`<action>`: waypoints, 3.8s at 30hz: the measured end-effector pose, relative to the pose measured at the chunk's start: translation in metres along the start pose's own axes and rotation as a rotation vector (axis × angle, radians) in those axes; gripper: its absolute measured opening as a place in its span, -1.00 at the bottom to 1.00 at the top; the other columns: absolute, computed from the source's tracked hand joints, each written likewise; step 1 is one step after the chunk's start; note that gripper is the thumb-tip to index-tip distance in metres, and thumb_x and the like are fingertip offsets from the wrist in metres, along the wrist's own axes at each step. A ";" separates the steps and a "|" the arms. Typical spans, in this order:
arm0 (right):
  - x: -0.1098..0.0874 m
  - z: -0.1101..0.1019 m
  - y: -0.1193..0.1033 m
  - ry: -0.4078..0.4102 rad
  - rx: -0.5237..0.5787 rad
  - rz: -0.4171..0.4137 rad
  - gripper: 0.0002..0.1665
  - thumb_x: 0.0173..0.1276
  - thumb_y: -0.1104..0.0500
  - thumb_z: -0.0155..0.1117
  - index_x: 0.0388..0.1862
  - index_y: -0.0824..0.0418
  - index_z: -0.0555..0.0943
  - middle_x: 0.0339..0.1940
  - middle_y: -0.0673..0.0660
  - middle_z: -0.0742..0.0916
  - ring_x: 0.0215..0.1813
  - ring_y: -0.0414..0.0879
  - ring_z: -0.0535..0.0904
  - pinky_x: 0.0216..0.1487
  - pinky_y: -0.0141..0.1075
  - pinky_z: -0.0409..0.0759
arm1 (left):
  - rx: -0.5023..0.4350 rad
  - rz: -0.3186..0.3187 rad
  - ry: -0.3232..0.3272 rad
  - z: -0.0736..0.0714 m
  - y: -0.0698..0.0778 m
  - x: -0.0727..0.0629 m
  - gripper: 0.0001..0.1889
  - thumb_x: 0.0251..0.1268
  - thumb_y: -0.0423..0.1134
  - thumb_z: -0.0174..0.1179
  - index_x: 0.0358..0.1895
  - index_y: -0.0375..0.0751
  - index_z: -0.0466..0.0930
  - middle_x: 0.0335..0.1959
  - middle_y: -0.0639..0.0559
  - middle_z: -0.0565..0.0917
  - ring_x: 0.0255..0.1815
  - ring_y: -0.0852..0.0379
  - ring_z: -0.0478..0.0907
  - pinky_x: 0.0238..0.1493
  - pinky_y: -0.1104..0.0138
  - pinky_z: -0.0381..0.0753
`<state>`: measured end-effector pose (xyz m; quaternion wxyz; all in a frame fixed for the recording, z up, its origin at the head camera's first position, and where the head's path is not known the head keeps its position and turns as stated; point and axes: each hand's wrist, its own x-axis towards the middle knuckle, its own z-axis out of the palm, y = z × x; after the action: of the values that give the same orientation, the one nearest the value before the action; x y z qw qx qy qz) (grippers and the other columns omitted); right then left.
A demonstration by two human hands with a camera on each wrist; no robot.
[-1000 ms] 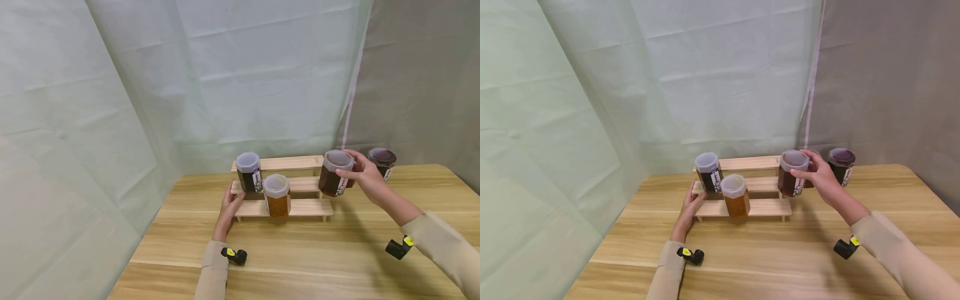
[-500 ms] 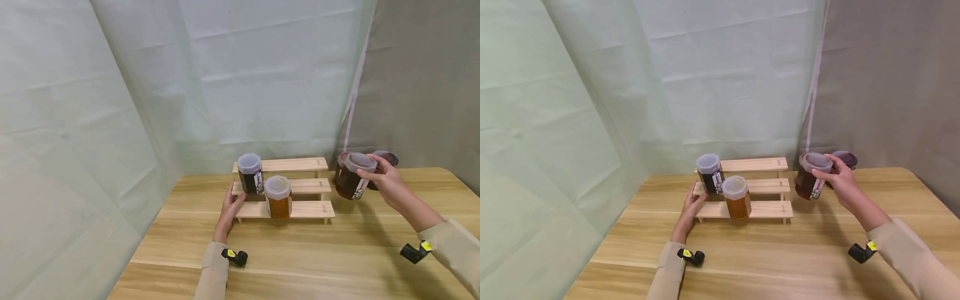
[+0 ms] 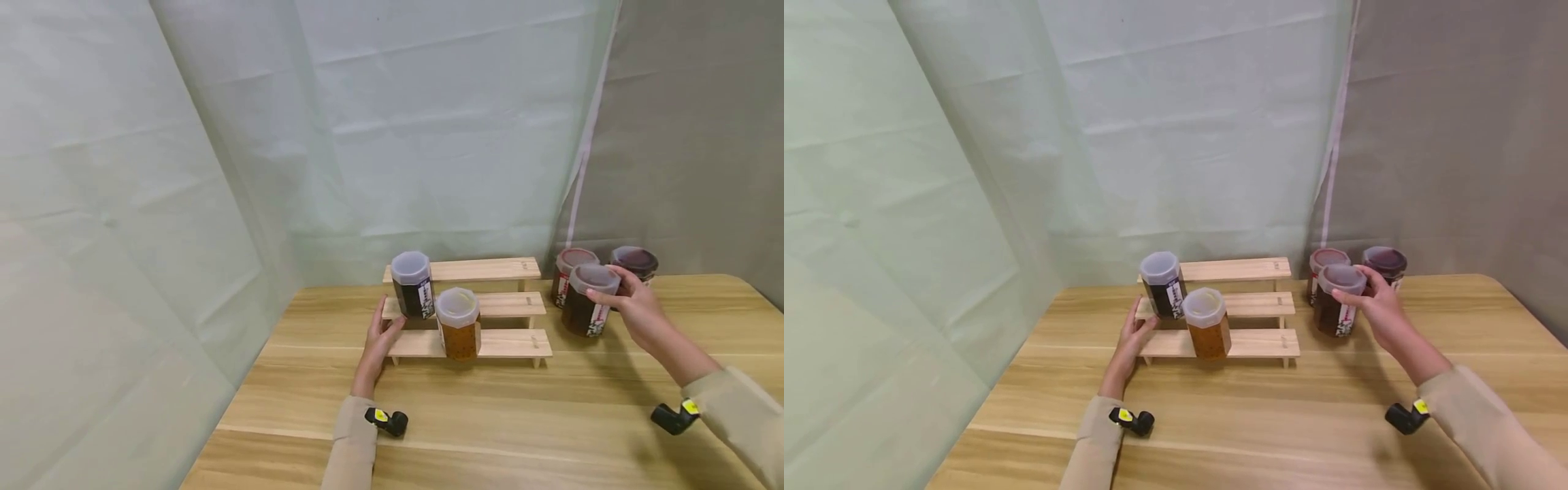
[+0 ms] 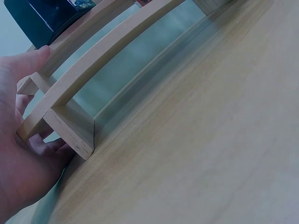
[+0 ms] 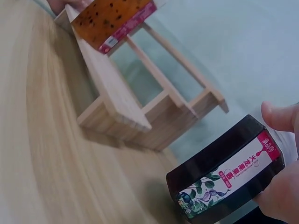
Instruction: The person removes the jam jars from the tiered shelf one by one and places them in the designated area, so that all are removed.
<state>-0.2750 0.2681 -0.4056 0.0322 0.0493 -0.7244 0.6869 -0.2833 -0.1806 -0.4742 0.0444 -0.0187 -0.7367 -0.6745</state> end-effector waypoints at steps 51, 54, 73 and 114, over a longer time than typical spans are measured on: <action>0.004 -0.008 0.020 -0.080 0.105 0.025 0.00 0.44 0.20 0.19 0.61 0.19 -0.21 0.30 -0.22 0.39 0.09 -0.67 0.37 0.21 -0.72 0.20 | 0.013 0.020 -0.015 0.005 0.033 -0.020 -0.23 0.44 -0.28 0.08 0.57 -0.26 -0.16 0.41 -0.51 0.26 0.34 -0.35 0.39 0.38 -0.09 0.37; 0.004 -0.008 0.017 -0.102 0.177 0.008 -0.07 0.48 0.19 0.12 0.62 0.09 -0.18 0.38 -0.23 0.33 0.24 -0.68 0.26 0.47 -0.65 -0.09 | -0.004 0.017 -0.022 0.004 0.033 -0.019 -0.23 0.43 -0.32 0.09 0.57 -0.27 -0.14 0.43 -0.49 0.24 0.36 -0.36 0.36 0.40 -0.08 0.34; 0.009 0.026 -0.046 -0.113 -0.224 -0.091 -0.15 0.51 0.06 0.09 0.62 0.01 -0.09 0.62 -0.09 0.16 0.64 -0.02 -0.06 0.33 -0.70 0.21 | -0.013 0.015 -0.003 0.002 0.014 -0.009 -0.22 0.43 -0.27 0.09 0.58 -0.15 -0.14 0.45 -0.40 0.27 0.40 -0.31 0.33 0.41 -0.07 0.33; 0.031 0.231 -0.089 -0.321 0.026 -0.103 -0.18 0.40 0.16 0.24 0.55 0.21 0.12 0.56 0.19 0.30 0.59 0.08 0.13 0.60 -0.06 0.06 | -0.002 0.022 -0.014 0.008 -0.001 0.001 -0.21 0.44 -0.22 0.09 0.59 -0.08 -0.16 0.40 -0.37 0.36 0.34 -0.23 0.42 0.39 -0.01 0.37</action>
<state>-0.2909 0.0324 -0.3258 -0.0494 0.1958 -0.7077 0.6771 -0.2847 -0.1725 -0.4755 0.0468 -0.0315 -0.7360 -0.6746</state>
